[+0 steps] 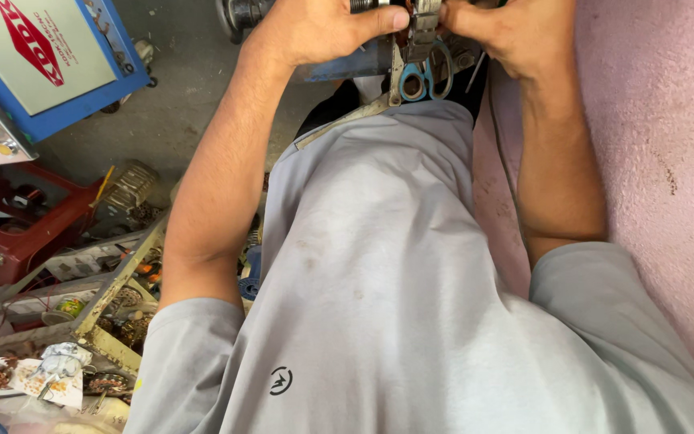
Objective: The person repeatedly picks small white rectangular pieces from a container, trims them with scissors, and inserts them into slots on a motor armature. They use a screwdriver to adjust the armature and repeat the process several times.
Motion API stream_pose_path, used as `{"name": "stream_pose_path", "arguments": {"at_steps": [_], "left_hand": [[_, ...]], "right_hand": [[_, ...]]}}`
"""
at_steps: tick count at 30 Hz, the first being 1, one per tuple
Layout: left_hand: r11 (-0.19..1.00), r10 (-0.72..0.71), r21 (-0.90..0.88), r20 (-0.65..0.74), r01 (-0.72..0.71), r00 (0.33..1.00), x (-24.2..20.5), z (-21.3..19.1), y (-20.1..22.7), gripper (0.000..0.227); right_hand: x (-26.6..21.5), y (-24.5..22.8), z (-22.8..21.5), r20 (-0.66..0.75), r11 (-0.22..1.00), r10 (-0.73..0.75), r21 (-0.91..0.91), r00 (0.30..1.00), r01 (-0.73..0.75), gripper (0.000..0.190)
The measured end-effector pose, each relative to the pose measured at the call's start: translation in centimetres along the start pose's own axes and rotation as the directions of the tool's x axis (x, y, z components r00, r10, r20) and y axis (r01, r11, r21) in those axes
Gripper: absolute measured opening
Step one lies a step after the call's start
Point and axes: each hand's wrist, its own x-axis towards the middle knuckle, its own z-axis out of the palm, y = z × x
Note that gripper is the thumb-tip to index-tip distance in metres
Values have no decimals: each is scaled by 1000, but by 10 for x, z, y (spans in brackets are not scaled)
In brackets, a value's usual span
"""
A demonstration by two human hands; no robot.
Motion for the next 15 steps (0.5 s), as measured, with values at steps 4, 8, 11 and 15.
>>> {"name": "stream_pose_path", "arguments": {"at_steps": [4, 8, 11, 15], "left_hand": [[998, 15, 60, -11, -14, 1000, 1, -4, 3, 41], [971, -239, 11, 83, 238, 968, 3, -6, 9, 42], [998, -43, -53, 22, 45, 999, 7, -7, 11, 42], [1000, -1, -2, 31, 1, 1000, 3, -5, 8, 40]], "right_hand": [[5, -11, 4, 61, 997, -38, 73, 997, 34, 8], [16, -26, -1, 69, 980, 198, -42, 978, -195, 4], [24, -31, -9, 89, 951, 302, -93, 949, -294, 4], [31, -24, -12, 172, 945, 326, -89, 930, -315, 4]]}}
